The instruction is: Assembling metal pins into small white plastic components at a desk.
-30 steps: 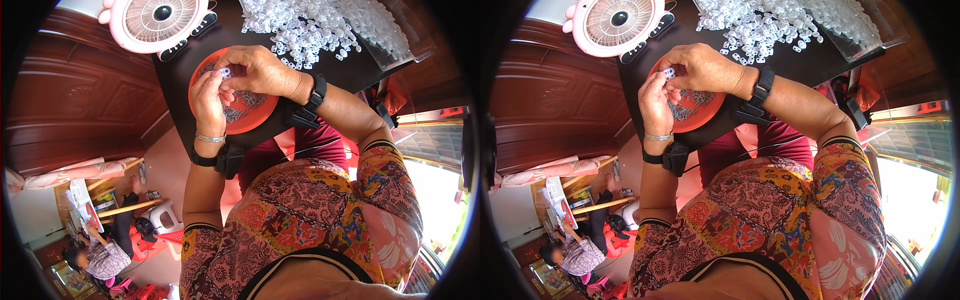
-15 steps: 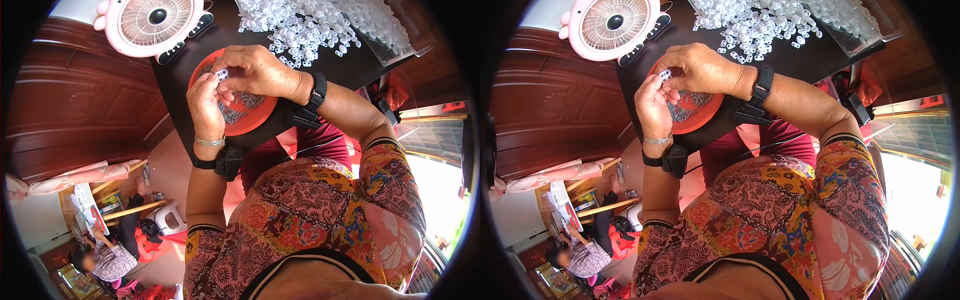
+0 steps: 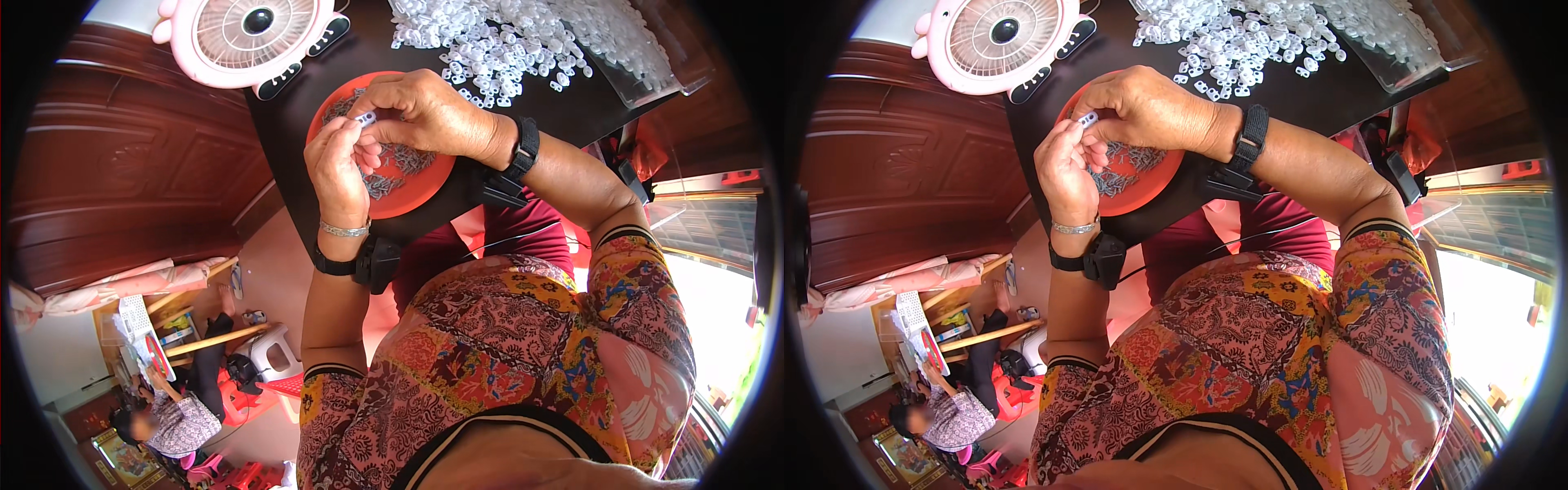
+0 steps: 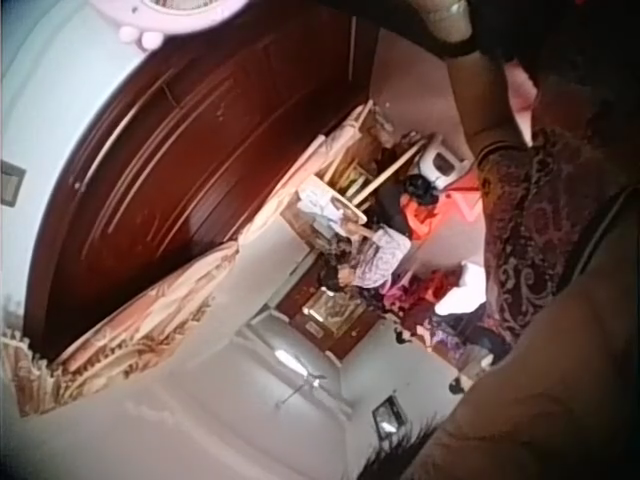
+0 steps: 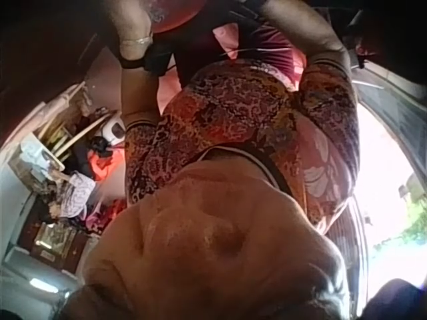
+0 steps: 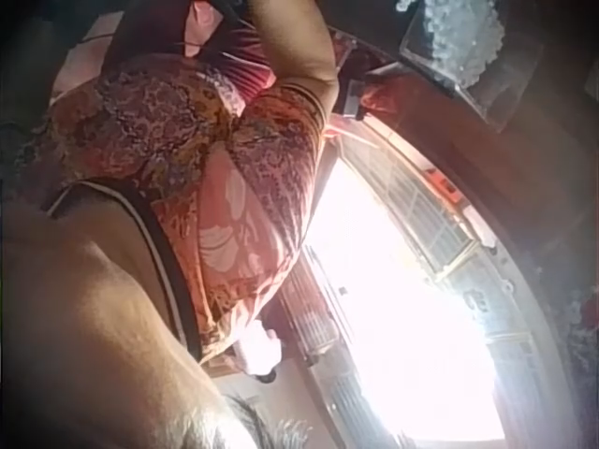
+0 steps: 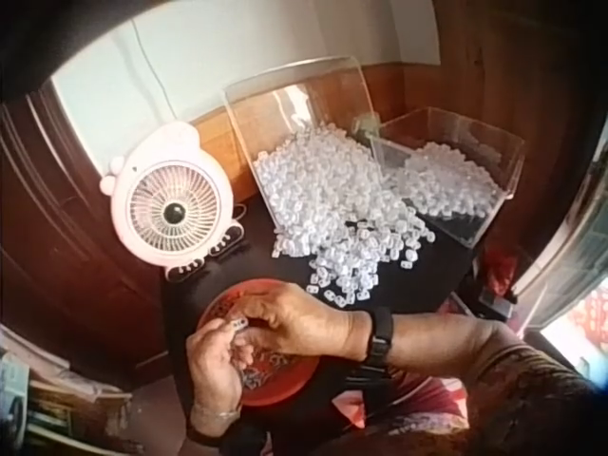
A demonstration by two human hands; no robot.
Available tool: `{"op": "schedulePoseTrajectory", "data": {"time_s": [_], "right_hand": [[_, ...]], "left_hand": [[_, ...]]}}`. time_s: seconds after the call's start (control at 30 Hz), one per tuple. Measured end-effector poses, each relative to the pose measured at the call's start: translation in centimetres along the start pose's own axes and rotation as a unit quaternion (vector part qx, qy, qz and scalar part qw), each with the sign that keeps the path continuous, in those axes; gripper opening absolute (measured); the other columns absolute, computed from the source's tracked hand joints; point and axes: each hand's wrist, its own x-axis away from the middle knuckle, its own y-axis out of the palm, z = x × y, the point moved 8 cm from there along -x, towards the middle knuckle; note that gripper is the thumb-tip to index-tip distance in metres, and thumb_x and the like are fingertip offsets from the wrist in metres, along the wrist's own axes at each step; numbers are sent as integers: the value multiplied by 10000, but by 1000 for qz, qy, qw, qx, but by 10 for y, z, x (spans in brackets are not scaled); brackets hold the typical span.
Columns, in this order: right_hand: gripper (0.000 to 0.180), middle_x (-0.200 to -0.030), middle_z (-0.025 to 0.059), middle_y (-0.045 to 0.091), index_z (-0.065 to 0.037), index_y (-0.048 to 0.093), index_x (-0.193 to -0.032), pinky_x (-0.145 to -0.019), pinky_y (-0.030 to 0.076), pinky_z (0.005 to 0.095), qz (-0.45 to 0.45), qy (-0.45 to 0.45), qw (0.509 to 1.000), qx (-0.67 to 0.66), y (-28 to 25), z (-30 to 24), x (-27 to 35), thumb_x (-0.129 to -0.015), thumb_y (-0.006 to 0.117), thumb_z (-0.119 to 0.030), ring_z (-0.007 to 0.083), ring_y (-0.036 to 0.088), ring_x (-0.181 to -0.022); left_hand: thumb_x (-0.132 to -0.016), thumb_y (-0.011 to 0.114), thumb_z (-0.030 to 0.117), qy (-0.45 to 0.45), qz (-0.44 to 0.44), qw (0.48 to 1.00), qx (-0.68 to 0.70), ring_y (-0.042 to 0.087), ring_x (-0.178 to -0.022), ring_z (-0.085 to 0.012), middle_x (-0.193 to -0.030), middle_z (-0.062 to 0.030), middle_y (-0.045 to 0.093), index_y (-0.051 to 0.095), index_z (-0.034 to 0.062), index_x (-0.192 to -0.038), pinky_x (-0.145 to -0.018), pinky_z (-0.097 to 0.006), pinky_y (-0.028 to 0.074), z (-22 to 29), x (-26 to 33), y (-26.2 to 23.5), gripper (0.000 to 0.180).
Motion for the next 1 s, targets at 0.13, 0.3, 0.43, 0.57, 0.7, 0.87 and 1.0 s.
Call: {"op": "schedulePoseTrajectory", "data": {"time_s": [0.13, 0.3, 0.43, 0.57, 0.7, 0.87, 1.0], "right_hand": [[254, -891, 108, 671, -35, 649, -1006, -720, 530, 306, -12, 20, 1000, -14, 3, 8, 2, -771, 723, -94, 246, 673, -825], [245, -883, 107, 680, -37, 650, -1010, -725, 528, 302, -21, 35, 999, -29, 4, 8, 2, -784, 717, -104, 237, 675, -829], [222, -864, 110, 678, -36, 640, -996, -717, 527, 304, -17, 14, 999, -25, 5, 3, 1, -801, 705, -121, 247, 674, -825], [202, -844, 111, 673, -32, 632, -981, -710, 526, 306, -25, 19, 999, 1, 5, 3, 2, -811, 696, -120, 253, 673, -818], [183, -828, 105, 666, -32, 631, -973, -694, 525, 308, -29, 17, 999, -7, 6, 0, 2, -817, 686, -111, 254, 671, -798], [176, -830, 101, 665, -31, 632, -967, -683, 524, 308, -37, 36, 999, -18, 8, 3, 2, -817, 685, -105, 248, 671, -785], [173, -818, 100, 669, -32, 638, -956, -684, 524, 302, -19, 18, 1000, -9, 5, 1, 1, -810, 693, -106, 236, 675, -779]], "left_hand": [[-847, 535, 188, -14, -3, 1000, 10, 488, -461, -88, -593, -40, 561, 581, 15, -726, -427, -194, 355, 0, 0, 1, 216], [-839, 541, 183, -9, 18, 1000, -1, 432, -465, -60, -571, -9, 520, 551, 41, -673, -430, -190, 326, 1, 0, -2, 219], [-836, 547, 183, 28, 20, 999, -28, 421, -471, -57, -563, 3, 500, 545, 41, -651, -434, -192, 323, 7, 1, -1, 233], [-827, 544, 174, 12, 17, 1000, -13, 424, -465, -68, -556, -7, 495, 548, 27, -644, -432, -196, 326, 6, 1, 0, 235], [-819, 537, 160, -21, 13, 999, 22, 424, -453, -81, -551, -20, 491, 553, 21, -644, -424, -203, 326, -1, 0, -1, 224], [-818, 532, 159, -14, 8, 1000, 14, 422, -447, -86, -549, -25, 492, 552, 22, -641, -415, -205, 321, 1, 1, 0, 225], [-819, 526, 163, -3, 1, 1000, 12, 420, -448, -77, -559, -22, 503, 557, 20, -647, -418, -200, 321, 2, 0, 1, 226]]}}
